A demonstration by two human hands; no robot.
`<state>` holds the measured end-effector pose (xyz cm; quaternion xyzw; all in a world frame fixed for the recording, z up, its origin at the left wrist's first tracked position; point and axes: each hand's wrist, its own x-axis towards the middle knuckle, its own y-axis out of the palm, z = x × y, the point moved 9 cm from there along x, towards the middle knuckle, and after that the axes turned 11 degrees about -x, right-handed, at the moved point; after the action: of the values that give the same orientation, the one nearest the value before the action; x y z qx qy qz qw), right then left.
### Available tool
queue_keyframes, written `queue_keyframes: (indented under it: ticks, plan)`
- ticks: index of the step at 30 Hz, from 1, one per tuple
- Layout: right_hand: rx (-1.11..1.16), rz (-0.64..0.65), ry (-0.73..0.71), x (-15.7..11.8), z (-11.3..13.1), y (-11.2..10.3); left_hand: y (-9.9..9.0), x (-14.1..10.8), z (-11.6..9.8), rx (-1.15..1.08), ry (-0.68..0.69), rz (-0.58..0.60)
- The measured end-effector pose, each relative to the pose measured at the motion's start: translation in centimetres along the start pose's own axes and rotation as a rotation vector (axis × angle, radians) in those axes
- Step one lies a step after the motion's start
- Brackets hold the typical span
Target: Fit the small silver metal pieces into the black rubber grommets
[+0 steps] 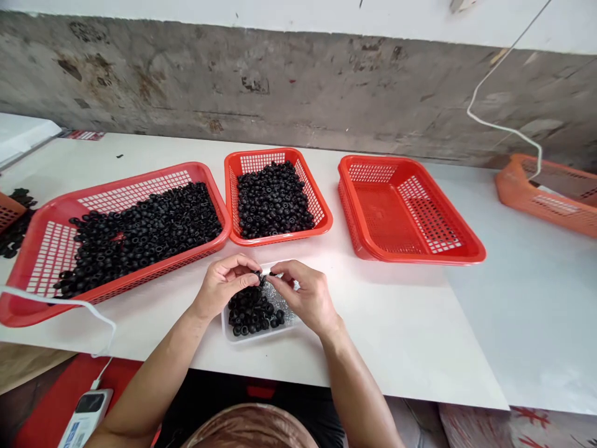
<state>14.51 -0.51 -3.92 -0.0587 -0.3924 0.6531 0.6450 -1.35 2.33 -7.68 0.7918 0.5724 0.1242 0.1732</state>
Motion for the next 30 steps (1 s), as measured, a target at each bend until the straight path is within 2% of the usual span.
queue_keyframes:
  ticks: [6, 14, 18, 24, 27, 30]
  plan:
    - [-0.012, -0.141, -0.304, 0.0, 2.9, -1.2, 1.0, -0.2, -0.1, 0.059, -0.006, 0.086]
    - [-0.164, -0.203, -0.479, -1.1, 3.7, -0.9, 1.2, -0.1, 0.1, 0.044, -0.032, 0.094]
    - [-0.117, -0.151, -0.428, -0.6, 3.8, -0.7, 1.2, 0.1, 0.2, -0.042, -0.106, 0.094]
    - [0.022, -0.047, -0.185, 1.7, 3.5, -0.5, 0.6, 0.7, 0.5, -0.148, -0.208, 0.030]
    - [0.087, 0.004, -0.118, 3.1, 3.9, -0.8, 0.8, 1.0, -0.6, -0.188, -0.204, -0.002]
    - [0.117, 0.009, -0.101, 4.8, 4.8, -2.0, 1.6, 1.6, -3.0, -0.217, -0.160, 0.011]
